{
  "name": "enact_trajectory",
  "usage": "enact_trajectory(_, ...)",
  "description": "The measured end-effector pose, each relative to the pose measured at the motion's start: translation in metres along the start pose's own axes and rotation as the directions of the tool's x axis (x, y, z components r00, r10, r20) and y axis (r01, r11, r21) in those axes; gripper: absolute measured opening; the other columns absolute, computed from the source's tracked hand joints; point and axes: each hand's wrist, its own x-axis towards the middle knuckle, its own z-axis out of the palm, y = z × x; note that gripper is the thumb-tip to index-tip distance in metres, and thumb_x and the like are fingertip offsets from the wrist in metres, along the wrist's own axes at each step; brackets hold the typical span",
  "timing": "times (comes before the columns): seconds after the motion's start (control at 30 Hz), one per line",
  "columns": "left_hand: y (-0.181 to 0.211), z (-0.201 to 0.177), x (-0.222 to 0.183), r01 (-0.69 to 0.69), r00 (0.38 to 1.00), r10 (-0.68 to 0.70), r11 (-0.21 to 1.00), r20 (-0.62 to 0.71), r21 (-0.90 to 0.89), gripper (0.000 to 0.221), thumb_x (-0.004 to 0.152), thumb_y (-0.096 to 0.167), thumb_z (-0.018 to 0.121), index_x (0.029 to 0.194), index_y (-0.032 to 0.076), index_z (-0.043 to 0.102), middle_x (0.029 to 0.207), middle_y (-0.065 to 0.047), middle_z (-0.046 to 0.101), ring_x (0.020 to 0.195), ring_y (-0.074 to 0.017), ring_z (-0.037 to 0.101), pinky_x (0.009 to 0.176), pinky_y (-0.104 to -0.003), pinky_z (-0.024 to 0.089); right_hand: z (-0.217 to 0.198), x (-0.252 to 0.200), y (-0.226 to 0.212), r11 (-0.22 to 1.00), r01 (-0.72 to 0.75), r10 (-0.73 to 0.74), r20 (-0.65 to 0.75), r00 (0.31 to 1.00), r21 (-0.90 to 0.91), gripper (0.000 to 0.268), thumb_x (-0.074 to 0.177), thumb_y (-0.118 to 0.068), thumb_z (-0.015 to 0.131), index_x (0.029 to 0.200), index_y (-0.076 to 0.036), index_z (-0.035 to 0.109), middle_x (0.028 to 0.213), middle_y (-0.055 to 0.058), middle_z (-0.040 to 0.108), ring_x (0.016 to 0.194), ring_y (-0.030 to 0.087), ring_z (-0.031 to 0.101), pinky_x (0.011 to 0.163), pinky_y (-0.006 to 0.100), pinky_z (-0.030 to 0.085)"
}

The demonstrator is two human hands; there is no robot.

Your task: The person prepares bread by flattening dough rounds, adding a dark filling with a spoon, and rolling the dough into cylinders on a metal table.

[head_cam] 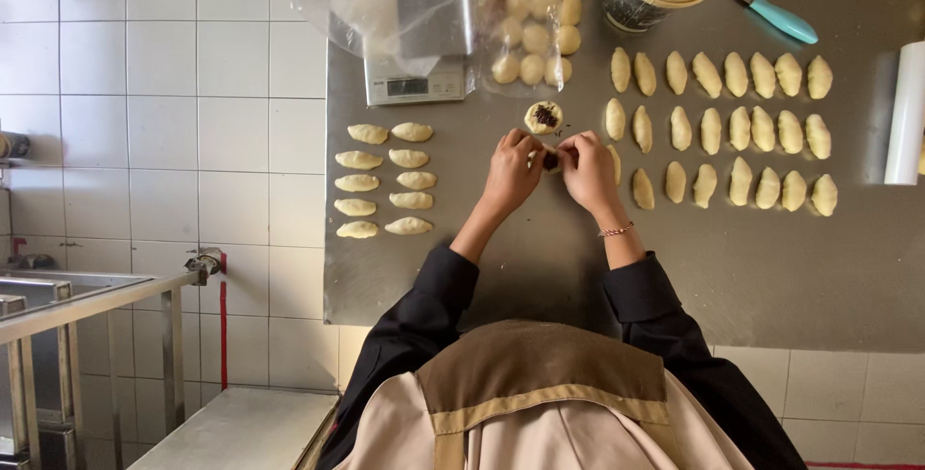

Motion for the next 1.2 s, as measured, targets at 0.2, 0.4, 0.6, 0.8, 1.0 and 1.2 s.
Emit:
enact_trajectory(0.2,0.000,-0.009,0.013,0.086,0.991,-0.070,0.986,0.111,-0.146,0.022,0.077,0.004,0.080,0.095,0.001,0.069,0.101,-0.012,0.066,0.083,-0.0257,0.071,0.071,-0.036,0.061,-0.024,0.010,-0.002,0.951,-0.093,0.042,0.175,0.984,0.296,0.019,0.086,-0.004,0.079,0.103,0.001,0.071,0.098,0.009,0.074,0.086,0.019,0.074,0.077,0.030,0.059)
enact_trajectory(0.4,-0.005,-0.001,0.007,0.139,0.990,-0.130,0.975,0.059,-0.171,0.014,0.084,0.003,0.077,0.097,0.003,0.072,0.102,-0.008,0.069,0.087,-0.0205,0.074,0.076,-0.031,0.063,-0.001,0.009,0.005,0.977,-0.131,0.124,0.052,0.991,0.167,0.012,0.082,0.001,0.080,0.093,0.001,0.075,0.089,0.009,0.073,0.078,0.017,0.073,0.073,0.028,0.059)
enact_trajectory(0.6,0.002,0.014,-0.053,-0.253,0.967,0.251,0.926,0.044,0.282,0.031,0.098,0.012,0.067,0.125,-0.004,0.066,0.124,-0.016,0.064,0.119,-0.0268,0.060,0.115,-0.052,0.043,0.041,-0.062,0.005,0.958,0.209,-0.246,-0.184,0.952,-0.197,0.024,0.098,0.004,0.073,0.122,0.004,0.072,0.111,0.012,0.066,0.101,0.023,0.063,0.087,0.034,0.057)
enact_trajectory(0.8,0.005,0.013,-0.081,-0.243,0.970,0.190,0.797,0.152,0.553,0.051,0.093,0.015,0.057,0.142,0.001,0.060,0.150,-0.015,0.056,0.142,-0.0217,0.049,0.123,-0.050,0.020,0.040,-0.080,-0.018,0.884,0.255,-0.301,-0.059,0.952,-0.392,0.035,0.093,-0.001,0.063,0.125,0.013,0.062,0.134,0.021,0.054,0.127,0.035,0.055,0.115,0.053,0.045)
enact_trajectory(1.0,-0.008,-0.004,-0.072,0.055,0.983,-0.082,0.985,0.164,0.161,0.035,0.105,0.015,0.057,0.139,0.005,0.062,0.142,-0.007,0.056,0.136,-0.0174,0.053,0.131,-0.049,0.024,0.026,-0.084,-0.005,0.966,0.156,-0.184,-0.123,0.975,-0.206,0.027,0.096,-0.001,0.061,0.121,0.004,0.070,0.126,0.013,0.059,0.120,0.029,0.056,0.114,0.055,0.039)
enact_trajectory(1.2,-0.002,0.003,-0.077,-0.327,0.941,0.260,0.865,0.219,0.380,0.047,0.101,0.008,0.053,0.145,-0.008,0.055,0.151,-0.022,0.051,0.146,-0.0338,0.047,0.131,-0.050,0.023,0.057,-0.089,-0.007,0.924,0.250,-0.304,-0.155,0.940,-0.291,0.034,0.105,-0.006,0.060,0.135,0.009,0.061,0.139,0.020,0.057,0.136,0.035,0.053,0.125,0.045,0.041)
